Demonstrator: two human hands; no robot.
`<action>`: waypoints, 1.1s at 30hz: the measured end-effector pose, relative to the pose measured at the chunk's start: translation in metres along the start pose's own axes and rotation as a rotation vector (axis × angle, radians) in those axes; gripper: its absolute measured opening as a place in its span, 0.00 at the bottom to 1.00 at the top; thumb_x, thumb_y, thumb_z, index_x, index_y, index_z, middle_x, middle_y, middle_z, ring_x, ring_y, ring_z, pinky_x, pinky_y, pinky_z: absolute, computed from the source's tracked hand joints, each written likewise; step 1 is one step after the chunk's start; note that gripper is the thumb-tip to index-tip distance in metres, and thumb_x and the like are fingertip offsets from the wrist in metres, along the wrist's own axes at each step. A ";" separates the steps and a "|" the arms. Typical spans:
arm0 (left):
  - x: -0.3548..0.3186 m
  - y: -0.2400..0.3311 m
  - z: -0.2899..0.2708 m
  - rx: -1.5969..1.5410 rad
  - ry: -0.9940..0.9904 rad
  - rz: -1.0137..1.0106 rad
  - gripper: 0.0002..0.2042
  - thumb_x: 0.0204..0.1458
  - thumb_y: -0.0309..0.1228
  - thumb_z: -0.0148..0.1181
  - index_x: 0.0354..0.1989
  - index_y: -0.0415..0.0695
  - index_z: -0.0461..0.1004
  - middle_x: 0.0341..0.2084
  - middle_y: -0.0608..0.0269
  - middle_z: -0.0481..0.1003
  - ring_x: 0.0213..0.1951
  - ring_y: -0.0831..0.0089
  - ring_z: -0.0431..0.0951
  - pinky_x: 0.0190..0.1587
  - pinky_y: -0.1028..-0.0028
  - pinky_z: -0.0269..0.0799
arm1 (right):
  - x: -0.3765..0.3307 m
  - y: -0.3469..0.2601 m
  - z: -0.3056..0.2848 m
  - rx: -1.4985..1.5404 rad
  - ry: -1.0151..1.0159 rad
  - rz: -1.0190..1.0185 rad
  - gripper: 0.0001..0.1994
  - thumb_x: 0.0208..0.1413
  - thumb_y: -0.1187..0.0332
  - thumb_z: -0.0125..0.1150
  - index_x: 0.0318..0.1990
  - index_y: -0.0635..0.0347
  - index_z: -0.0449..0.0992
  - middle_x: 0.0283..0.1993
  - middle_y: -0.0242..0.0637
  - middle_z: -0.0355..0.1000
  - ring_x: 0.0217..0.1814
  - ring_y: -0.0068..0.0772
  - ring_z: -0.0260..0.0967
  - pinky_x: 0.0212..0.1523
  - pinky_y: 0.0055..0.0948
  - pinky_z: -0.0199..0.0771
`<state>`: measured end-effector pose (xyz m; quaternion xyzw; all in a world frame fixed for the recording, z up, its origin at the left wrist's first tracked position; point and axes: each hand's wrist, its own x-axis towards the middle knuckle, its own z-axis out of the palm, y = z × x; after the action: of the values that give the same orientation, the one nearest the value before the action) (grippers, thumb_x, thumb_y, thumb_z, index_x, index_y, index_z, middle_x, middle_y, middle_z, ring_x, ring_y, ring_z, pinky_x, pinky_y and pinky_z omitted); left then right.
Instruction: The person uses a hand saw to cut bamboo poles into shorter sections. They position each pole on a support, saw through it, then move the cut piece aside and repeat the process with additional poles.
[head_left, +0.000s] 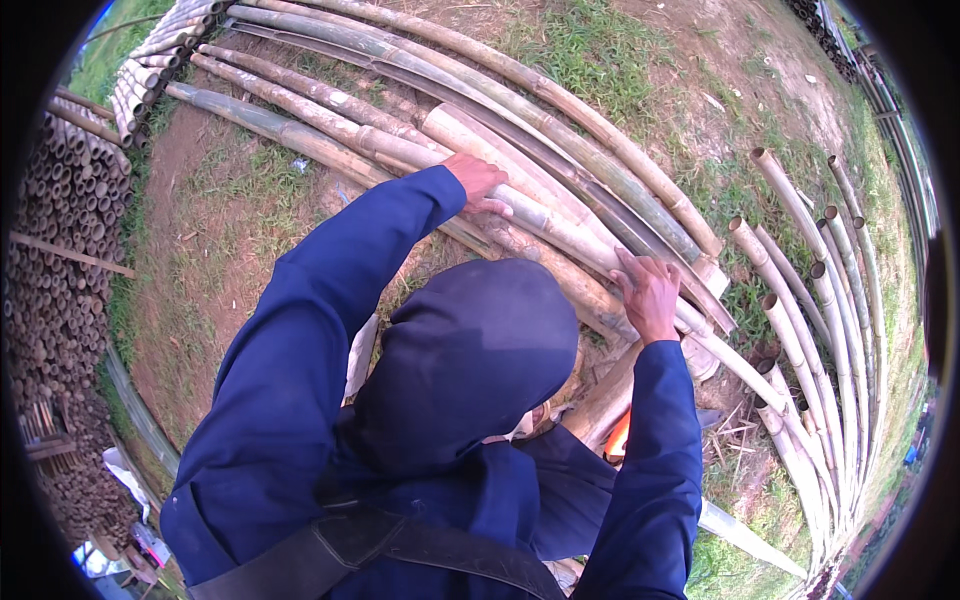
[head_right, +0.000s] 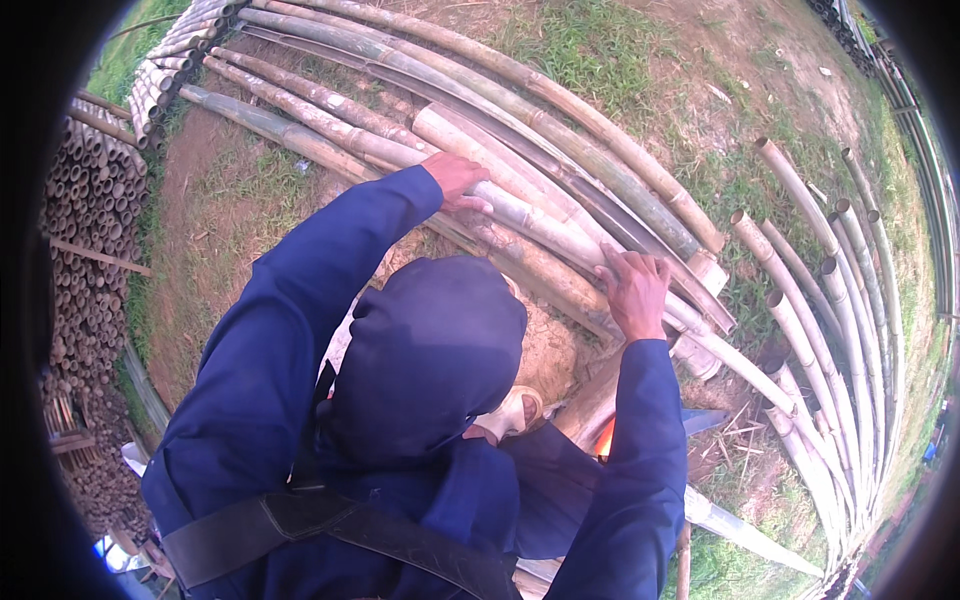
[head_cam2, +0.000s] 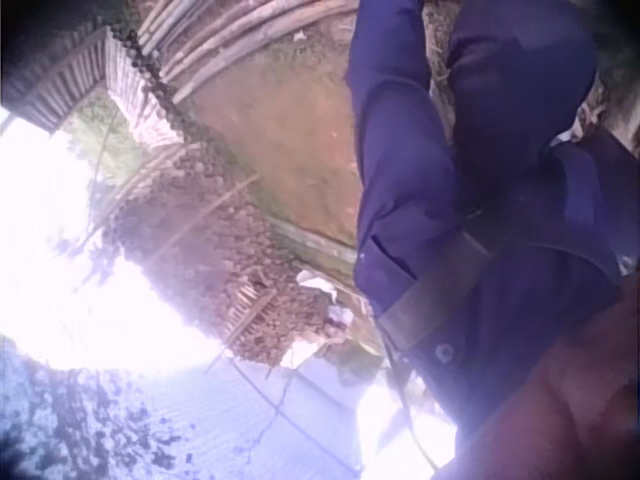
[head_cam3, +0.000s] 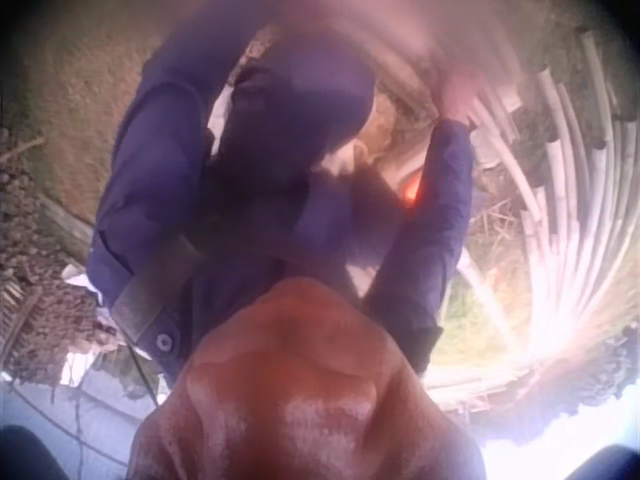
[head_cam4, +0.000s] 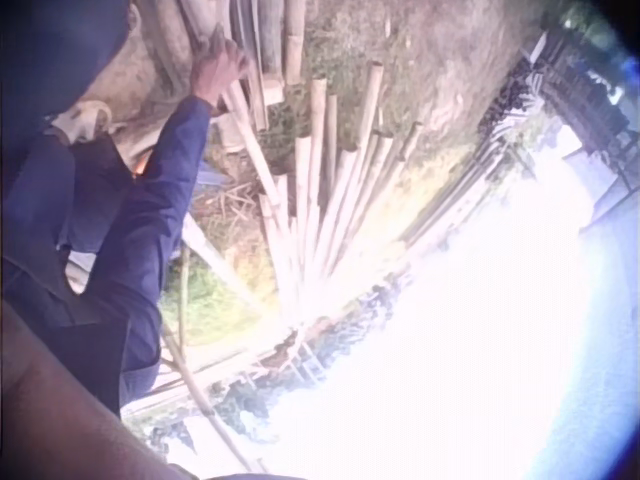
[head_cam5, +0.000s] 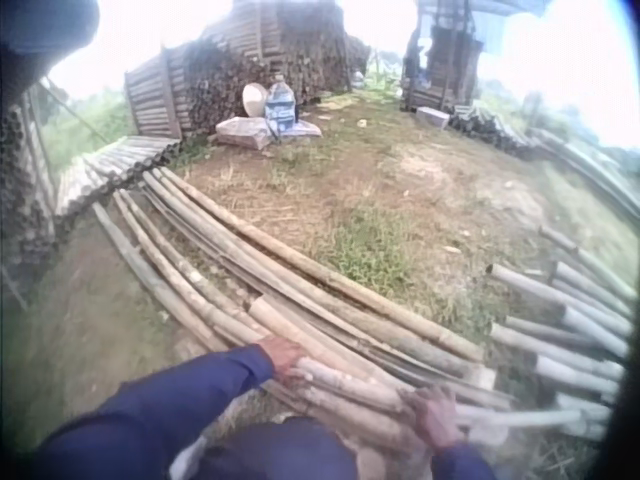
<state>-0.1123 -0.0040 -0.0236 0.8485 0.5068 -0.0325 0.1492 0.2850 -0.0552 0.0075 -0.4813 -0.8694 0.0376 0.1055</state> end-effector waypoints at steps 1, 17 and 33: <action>0.002 0.000 -0.002 -0.001 -0.014 0.008 0.35 0.55 0.66 0.56 0.52 0.44 0.75 0.46 0.54 0.79 0.51 0.52 0.79 0.54 0.53 0.73 | 0.002 -0.001 0.002 0.014 0.004 0.009 0.21 0.59 0.54 0.66 0.60 0.40 0.80 0.43 0.29 0.75 0.48 0.36 0.71 0.58 0.42 0.63; 0.070 0.105 -0.010 -0.081 -0.166 0.016 0.38 0.44 0.66 0.69 0.51 0.44 0.78 0.40 0.45 0.82 0.47 0.49 0.82 0.53 0.54 0.75 | -0.041 0.018 -0.007 0.135 0.274 0.191 0.21 0.60 0.60 0.66 0.60 0.49 0.77 0.49 0.38 0.77 0.54 0.45 0.73 0.57 0.46 0.69; 0.060 0.089 -0.017 -0.022 -0.200 0.088 0.36 0.45 0.63 0.69 0.51 0.43 0.79 0.33 0.40 0.81 0.41 0.42 0.82 0.47 0.51 0.76 | -0.048 0.155 -0.059 0.066 -0.098 0.457 0.11 0.57 0.63 0.63 0.46 0.45 0.86 0.42 0.38 0.82 0.48 0.44 0.78 0.57 0.45 0.65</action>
<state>-0.0071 0.0125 -0.0001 0.8606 0.4520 -0.1048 0.2098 0.4510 -0.0148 0.0319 -0.6596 -0.7401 0.1125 0.0676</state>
